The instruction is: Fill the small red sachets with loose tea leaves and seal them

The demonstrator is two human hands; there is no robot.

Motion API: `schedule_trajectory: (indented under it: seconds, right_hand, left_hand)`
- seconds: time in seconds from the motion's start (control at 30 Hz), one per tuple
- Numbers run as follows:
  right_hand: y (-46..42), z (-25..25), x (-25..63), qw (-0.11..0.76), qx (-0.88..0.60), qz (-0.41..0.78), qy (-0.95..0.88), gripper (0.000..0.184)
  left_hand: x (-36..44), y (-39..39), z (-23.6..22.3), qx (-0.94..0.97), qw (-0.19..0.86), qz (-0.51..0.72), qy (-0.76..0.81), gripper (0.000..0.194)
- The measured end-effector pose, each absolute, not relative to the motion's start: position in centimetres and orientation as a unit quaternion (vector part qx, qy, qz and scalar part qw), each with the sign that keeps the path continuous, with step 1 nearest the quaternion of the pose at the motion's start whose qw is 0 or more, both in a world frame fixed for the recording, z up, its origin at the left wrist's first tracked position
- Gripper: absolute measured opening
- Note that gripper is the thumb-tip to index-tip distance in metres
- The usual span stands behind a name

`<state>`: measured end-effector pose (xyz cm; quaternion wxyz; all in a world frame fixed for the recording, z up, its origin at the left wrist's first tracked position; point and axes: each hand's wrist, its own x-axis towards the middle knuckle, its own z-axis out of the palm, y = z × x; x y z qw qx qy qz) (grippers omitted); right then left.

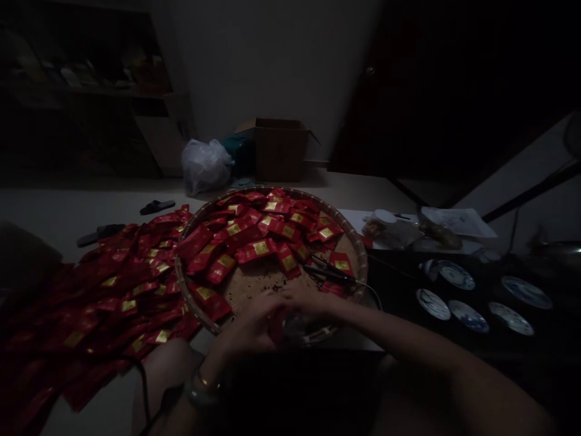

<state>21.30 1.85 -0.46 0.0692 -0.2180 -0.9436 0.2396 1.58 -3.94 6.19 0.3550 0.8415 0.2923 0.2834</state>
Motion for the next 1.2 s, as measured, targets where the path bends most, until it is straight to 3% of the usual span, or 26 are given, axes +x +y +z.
schedule_trajectory:
  seconds: [0.07, 0.2, 0.27, 0.43, 0.57, 0.73, 0.8, 1.0, 1.2]
  right_hand:
    - [1.4, 0.2, 23.5, 0.063, -0.268, 0.225, -0.935, 0.044]
    - [0.2, 0.4, 25.2, 0.006, -0.431, 0.258, -0.865, 0.092]
    - [-0.6, 0.1, 24.8, -0.025, -0.463, 0.275, -0.842, 0.102]
    - [-1.6, 0.5, 22.4, 0.0, -0.45, 0.32, -0.834, 0.093]
    - [-0.8, 1.2, 21.4, -0.035, -0.473, 0.287, -0.832, 0.105]
    - [-0.5, 2.1, 21.2, -0.058, -0.327, 0.31, -0.891, 0.059]
    - [-0.5, 2.4, 21.6, -0.06, -0.313, 0.313, -0.895, 0.05]
    - [-0.5, 2.2, 23.1, -0.079, -0.433, 0.316, -0.841, 0.089]
    - [-0.6, 1.9, 21.5, -0.075, -0.423, 0.347, -0.834, 0.067]
  left_hand:
    - [1.0, -3.3, 5.6, 0.832, 0.327, 0.284, 0.346, 0.039]
    - [0.1, -1.7, 3.7, 0.802, 0.243, 0.303, 0.454, 0.045]
    - [0.1, -1.2, 2.8, 0.792, 0.225, 0.287, 0.49, 0.048]
    - [0.9, -0.8, 1.3, 0.787, 0.17, 0.301, 0.511, 0.06]
    - [1.2, -0.8, 0.9, 0.807, 0.135, 0.305, 0.488, 0.065]
    - [1.2, -0.8, 1.0, 0.83, 0.118, 0.249, 0.485, 0.053]
    - [1.2, -0.8, 1.2, 0.831, 0.127, 0.232, 0.489, 0.055]
    - [0.6, -1.3, 2.8, 0.848, 0.185, 0.228, 0.442, 0.064]
    - [-0.2, -1.2, 3.2, 0.852, 0.23, 0.245, 0.402, 0.059]
